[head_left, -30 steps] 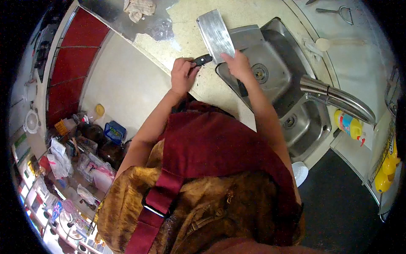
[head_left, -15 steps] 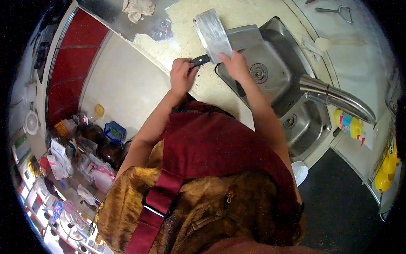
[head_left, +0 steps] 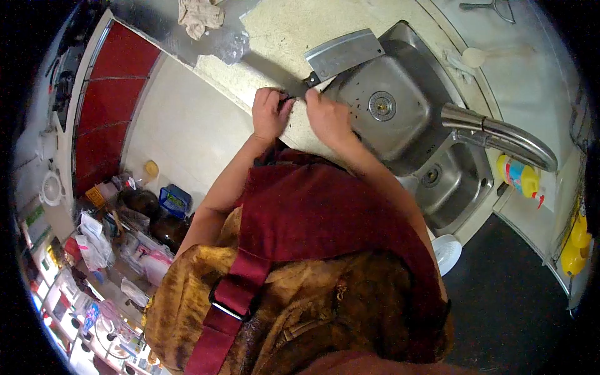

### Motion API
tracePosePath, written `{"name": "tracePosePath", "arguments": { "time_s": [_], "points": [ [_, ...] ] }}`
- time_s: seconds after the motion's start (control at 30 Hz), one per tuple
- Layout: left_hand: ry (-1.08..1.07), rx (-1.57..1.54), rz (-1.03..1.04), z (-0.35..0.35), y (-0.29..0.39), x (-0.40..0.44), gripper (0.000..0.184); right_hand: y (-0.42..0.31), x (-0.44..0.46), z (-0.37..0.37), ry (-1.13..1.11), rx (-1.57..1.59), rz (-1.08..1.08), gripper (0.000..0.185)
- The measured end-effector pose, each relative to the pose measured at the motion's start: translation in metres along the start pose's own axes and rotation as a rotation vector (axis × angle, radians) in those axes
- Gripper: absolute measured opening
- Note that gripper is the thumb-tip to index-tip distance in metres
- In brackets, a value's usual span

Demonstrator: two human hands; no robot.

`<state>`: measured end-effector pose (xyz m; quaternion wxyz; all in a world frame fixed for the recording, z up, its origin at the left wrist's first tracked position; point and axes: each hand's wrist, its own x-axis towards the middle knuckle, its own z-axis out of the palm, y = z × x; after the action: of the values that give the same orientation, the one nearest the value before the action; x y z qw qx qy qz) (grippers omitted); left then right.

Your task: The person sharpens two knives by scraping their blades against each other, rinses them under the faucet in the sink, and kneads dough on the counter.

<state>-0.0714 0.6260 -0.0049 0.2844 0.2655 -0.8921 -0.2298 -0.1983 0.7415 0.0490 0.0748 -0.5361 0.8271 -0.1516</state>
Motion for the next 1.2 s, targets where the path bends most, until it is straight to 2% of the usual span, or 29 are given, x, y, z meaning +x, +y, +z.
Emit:
{"name": "tracePosePath", "arguments": {
  "time_s": [0.03,0.07,0.17,0.27,0.37,0.47,0.57,0.77,0.87,1.07,1.13,1.2],
  "points": [
    [-0.011,0.031,-0.003,0.000,-0.001,-0.002,0.028,-0.004,-0.006,0.002,0.002,-0.006,-0.029,0.010],
    [-0.100,-0.086,-0.068,0.000,-0.002,-0.003,0.031,-0.008,-0.011,0.004,0.002,-0.011,-0.060,0.011],
    [-0.046,-0.096,-0.057,0.003,-0.002,-0.006,0.030,-0.007,-0.017,0.011,0.031,-0.011,-0.095,0.012],
    [-0.072,-0.061,-0.100,-0.001,0.009,-0.006,0.026,-0.006,-0.016,0.004,0.062,-0.007,-0.107,0.011],
    [-0.071,-0.035,-0.020,-0.007,0.020,-0.002,0.026,-0.001,-0.018,0.002,0.062,-0.039,-0.106,0.013],
    [-0.129,-0.066,-0.077,-0.007,0.024,0.005,0.025,0.005,-0.020,0.001,0.046,-0.091,-0.086,0.014],
    [-0.543,0.039,-0.336,-0.018,0.038,0.023,0.026,0.010,-0.021,0.001,-0.014,-0.065,-0.051,0.016],
    [-0.408,-0.087,-0.162,-0.004,0.039,0.014,0.028,0.012,-0.029,-0.010,0.038,-0.050,-0.079,0.022],
    [-0.510,-0.245,-0.266,-0.009,0.043,0.014,0.027,0.016,-0.036,-0.015,0.083,-0.131,-0.120,0.028],
    [-0.357,-0.077,-0.152,-0.003,0.048,0.013,0.029,0.022,-0.034,-0.034,0.201,-0.146,-0.123,0.033],
    [-0.386,-0.084,-0.181,0.002,0.043,0.009,0.030,0.024,-0.036,-0.038,0.255,-0.132,-0.128,0.033],
    [-0.452,-0.067,-0.221,-0.001,0.049,0.011,0.031,0.030,-0.035,-0.031,0.180,-0.129,-0.096,0.032]
  ]
}}
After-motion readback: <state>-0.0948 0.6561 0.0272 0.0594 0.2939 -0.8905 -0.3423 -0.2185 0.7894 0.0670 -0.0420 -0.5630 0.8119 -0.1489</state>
